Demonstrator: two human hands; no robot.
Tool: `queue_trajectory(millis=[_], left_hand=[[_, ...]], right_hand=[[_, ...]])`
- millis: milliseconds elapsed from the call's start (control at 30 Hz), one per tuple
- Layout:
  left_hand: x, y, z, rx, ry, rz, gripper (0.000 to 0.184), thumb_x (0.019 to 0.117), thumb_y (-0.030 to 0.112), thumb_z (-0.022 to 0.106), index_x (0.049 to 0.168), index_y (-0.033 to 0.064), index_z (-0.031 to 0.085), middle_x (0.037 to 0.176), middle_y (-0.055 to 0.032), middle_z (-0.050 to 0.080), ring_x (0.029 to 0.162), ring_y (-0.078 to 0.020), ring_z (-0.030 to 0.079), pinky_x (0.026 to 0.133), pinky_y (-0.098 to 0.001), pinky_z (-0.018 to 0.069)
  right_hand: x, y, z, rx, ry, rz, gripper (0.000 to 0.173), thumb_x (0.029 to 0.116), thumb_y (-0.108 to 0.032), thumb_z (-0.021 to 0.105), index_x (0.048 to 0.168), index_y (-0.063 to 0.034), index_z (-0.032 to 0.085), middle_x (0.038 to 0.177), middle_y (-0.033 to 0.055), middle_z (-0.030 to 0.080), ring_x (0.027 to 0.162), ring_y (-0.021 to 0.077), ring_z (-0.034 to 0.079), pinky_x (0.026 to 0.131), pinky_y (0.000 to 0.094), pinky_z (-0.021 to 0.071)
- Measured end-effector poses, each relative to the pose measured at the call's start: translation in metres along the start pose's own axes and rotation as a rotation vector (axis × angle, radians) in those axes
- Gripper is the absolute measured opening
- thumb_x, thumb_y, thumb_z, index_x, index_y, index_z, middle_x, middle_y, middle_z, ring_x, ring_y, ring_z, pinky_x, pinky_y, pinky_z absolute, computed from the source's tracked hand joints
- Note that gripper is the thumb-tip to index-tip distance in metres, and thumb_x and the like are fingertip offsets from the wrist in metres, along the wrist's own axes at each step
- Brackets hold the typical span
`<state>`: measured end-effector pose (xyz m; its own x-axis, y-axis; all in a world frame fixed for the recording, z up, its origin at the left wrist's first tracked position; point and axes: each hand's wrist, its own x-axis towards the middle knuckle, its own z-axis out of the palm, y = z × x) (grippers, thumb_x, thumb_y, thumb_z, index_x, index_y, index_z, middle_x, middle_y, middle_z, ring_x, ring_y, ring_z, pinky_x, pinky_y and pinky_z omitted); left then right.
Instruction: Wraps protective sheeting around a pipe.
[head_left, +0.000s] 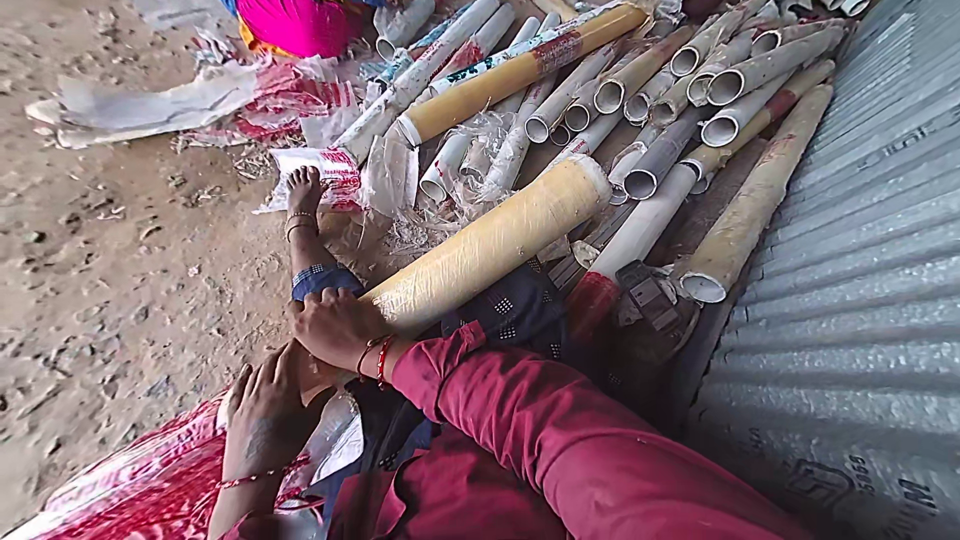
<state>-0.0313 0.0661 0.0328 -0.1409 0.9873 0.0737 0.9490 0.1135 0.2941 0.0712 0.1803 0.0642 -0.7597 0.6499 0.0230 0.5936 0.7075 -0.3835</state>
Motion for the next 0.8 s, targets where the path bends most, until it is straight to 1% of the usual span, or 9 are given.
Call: queue_trajectory(millis=[100,133,233,333,367,433,500,700,800], left_hand=[[-0.009,0.004,0.011,0.058,0.088,0.004,0.104,0.0703,0.051,0.079,0.146,-0.0119,0.045,0.145,-0.0355,0.051,0.137,-0.0536,0.048,0.116,-0.0691,0.0236],[-0.011,0.006,0.013,0.066,0.111,0.001,0.106,0.0700,0.057,0.076,0.145,-0.0118,0.046,0.145,-0.0346,0.051,0.137,-0.0528,0.048,0.116,-0.0693,0.0240],[-0.014,0.012,0.019,0.026,0.188,-0.049,0.084,0.0742,0.032,0.084,0.139,-0.0108,0.053,0.150,-0.0352,0.046,0.140,-0.0535,0.044,0.117,-0.0695,0.0220],[-0.014,0.013,0.027,0.010,0.274,-0.103,0.074,0.0705,0.019,0.085,0.133,-0.0112,0.057,0.156,-0.0421,0.030,0.150,-0.0601,0.020,0.119,-0.0729,0.0099],[-0.014,0.012,0.029,0.002,0.283,-0.110,0.074,0.0697,0.017,0.086,0.132,-0.0111,0.058,0.154,-0.0423,0.034,0.149,-0.0616,0.020,0.118,-0.0749,0.0085],[-0.014,0.011,0.030,0.025,0.283,-0.106,0.073,0.0699,0.019,0.085,0.131,-0.0096,0.059,0.142,-0.0361,0.053,0.141,-0.0574,0.040,0.116,-0.0729,0.0186],[-0.013,0.010,0.028,0.035,0.258,-0.102,0.073,0.0713,0.020,0.086,0.132,-0.0098,0.058,0.135,-0.0345,0.058,0.131,-0.0546,0.051,0.113,-0.0708,0.0251],[-0.013,0.008,0.023,0.045,0.241,-0.056,0.081,0.0752,0.032,0.083,0.137,-0.0116,0.054,0.133,-0.0360,0.059,0.128,-0.0553,0.054,0.111,-0.0709,0.0293],[-0.015,0.004,0.017,0.011,0.202,-0.034,0.085,0.0762,0.027,0.084,0.143,-0.0121,0.049,0.135,-0.0376,0.058,0.129,-0.0564,0.054,0.112,-0.0705,0.0285]], right_hand=[[0.000,0.002,0.006,0.016,0.036,-0.020,0.032,0.1060,-0.006,0.047,0.131,0.0040,0.064,0.119,0.0232,0.069,0.115,0.0350,0.065,0.098,0.0445,0.0506],[0.000,0.002,0.010,-0.001,0.050,-0.032,0.031,0.1054,-0.006,0.048,0.129,0.0042,0.065,0.117,0.0229,0.070,0.113,0.0349,0.066,0.097,0.0446,0.0508],[-0.002,0.001,0.013,-0.031,0.066,-0.063,0.030,0.1048,-0.006,0.049,0.126,0.0050,0.067,0.115,0.0225,0.071,0.113,0.0351,0.066,0.097,0.0458,0.0507],[-0.007,0.000,0.005,-0.029,0.026,-0.075,0.031,0.1054,-0.005,0.048,0.129,0.0038,0.066,0.120,0.0233,0.069,0.118,0.0359,0.064,0.100,0.0465,0.0489],[-0.008,0.000,0.003,-0.031,0.020,-0.081,0.032,0.1055,-0.005,0.048,0.132,0.0017,0.065,0.121,0.0229,0.069,0.118,0.0359,0.064,0.100,0.0465,0.0484],[-0.009,0.001,0.005,-0.033,0.040,-0.097,0.035,0.1058,-0.006,0.048,0.136,-0.0043,0.065,0.121,0.0218,0.069,0.117,0.0358,0.065,0.100,0.0462,0.0487],[-0.007,0.003,0.010,-0.031,0.070,-0.117,0.035,0.1053,-0.006,0.048,0.136,-0.0065,0.065,0.120,0.0212,0.070,0.115,0.0357,0.066,0.099,0.0457,0.0500],[-0.010,0.000,0.002,0.026,0.044,-0.085,0.036,0.1065,-0.006,0.046,0.139,-0.0027,0.062,0.125,0.0227,0.068,0.120,0.0363,0.064,0.101,0.0453,0.0496],[-0.011,0.000,0.007,0.081,0.069,-0.076,0.039,0.1070,-0.008,0.046,0.143,-0.0043,0.060,0.127,0.0227,0.068,0.119,0.0371,0.065,0.100,0.0450,0.0514]])
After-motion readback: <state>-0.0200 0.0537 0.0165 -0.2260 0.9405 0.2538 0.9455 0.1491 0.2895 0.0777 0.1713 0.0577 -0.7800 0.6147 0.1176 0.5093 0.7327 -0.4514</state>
